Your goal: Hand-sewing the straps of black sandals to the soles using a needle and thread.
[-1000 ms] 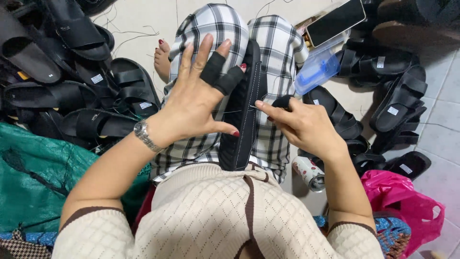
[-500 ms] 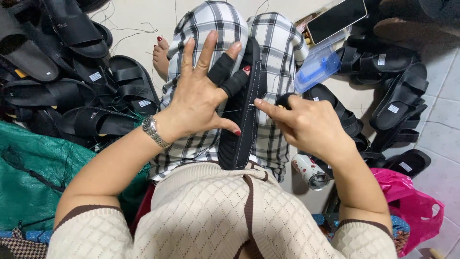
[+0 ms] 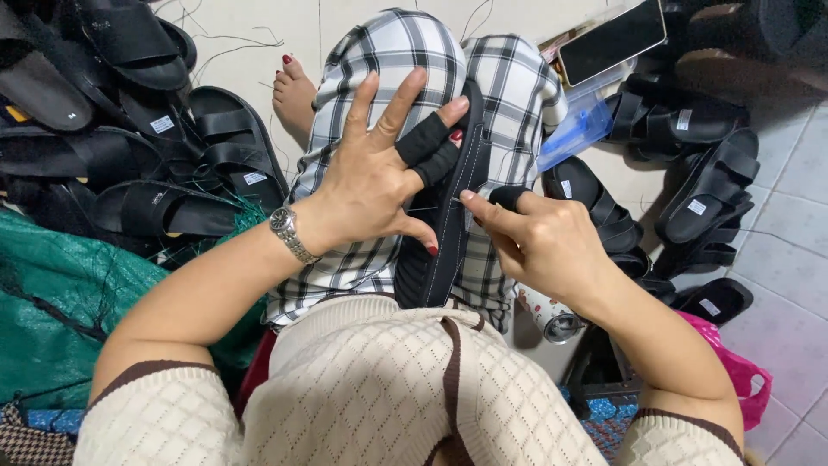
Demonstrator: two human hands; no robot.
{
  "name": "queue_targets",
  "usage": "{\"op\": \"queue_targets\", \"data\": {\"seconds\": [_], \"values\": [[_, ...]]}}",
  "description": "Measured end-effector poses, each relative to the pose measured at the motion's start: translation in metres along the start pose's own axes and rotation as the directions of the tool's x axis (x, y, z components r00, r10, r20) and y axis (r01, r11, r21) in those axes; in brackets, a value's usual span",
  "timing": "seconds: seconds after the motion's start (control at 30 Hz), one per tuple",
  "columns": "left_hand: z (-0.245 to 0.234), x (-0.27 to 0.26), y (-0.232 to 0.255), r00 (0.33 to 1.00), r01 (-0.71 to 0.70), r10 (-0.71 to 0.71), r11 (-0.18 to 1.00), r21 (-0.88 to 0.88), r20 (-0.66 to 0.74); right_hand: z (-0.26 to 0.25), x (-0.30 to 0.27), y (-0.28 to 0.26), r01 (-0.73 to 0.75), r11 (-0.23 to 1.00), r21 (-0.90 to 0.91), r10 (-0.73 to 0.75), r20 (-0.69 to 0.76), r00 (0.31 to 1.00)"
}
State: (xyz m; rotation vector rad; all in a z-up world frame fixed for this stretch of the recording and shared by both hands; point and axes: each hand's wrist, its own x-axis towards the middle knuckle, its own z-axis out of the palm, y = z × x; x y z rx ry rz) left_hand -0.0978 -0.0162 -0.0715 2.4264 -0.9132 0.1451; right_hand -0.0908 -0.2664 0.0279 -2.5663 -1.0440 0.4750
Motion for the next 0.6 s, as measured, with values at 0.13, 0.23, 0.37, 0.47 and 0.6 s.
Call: {"op": "queue_targets", "data": {"seconds": [0.13,0.23,0.37,0.47,0.6], "values": [[0.001,0.0,-0.002,1.0,-0.008,0.009,0.999,0.038,-0.006,-0.002,0.005,-0.005,-0.033,0.999,0.016,0.033,0.003,0.999],[-0.003,0.001,0.0,1.0,0.0,0.0,1.0,0.007,-0.011,0.0,0.011,-0.008,-0.015,1.0,0.006,0.015,-0.018,1.0],[0.005,-0.004,-0.001,1.0,0.003,-0.004,0.999,-0.039,-0.015,0.001,0.014,-0.008,0.017,0.996,0.084,-0.007,-0.115,0.993],[0.013,-0.02,0.01,0.996,0.076,-0.072,0.993,0.095,-0.044,0.002,0.002,-0.013,0.019,0.994,0.103,-0.002,-0.163,0.987],[0.0,-0.042,0.037,0.929,0.205,-0.318,0.869,-0.45,-0.191,0.03,-0.01,-0.011,-0.1,0.946,-0.309,0.05,-0.165,0.985]]}}
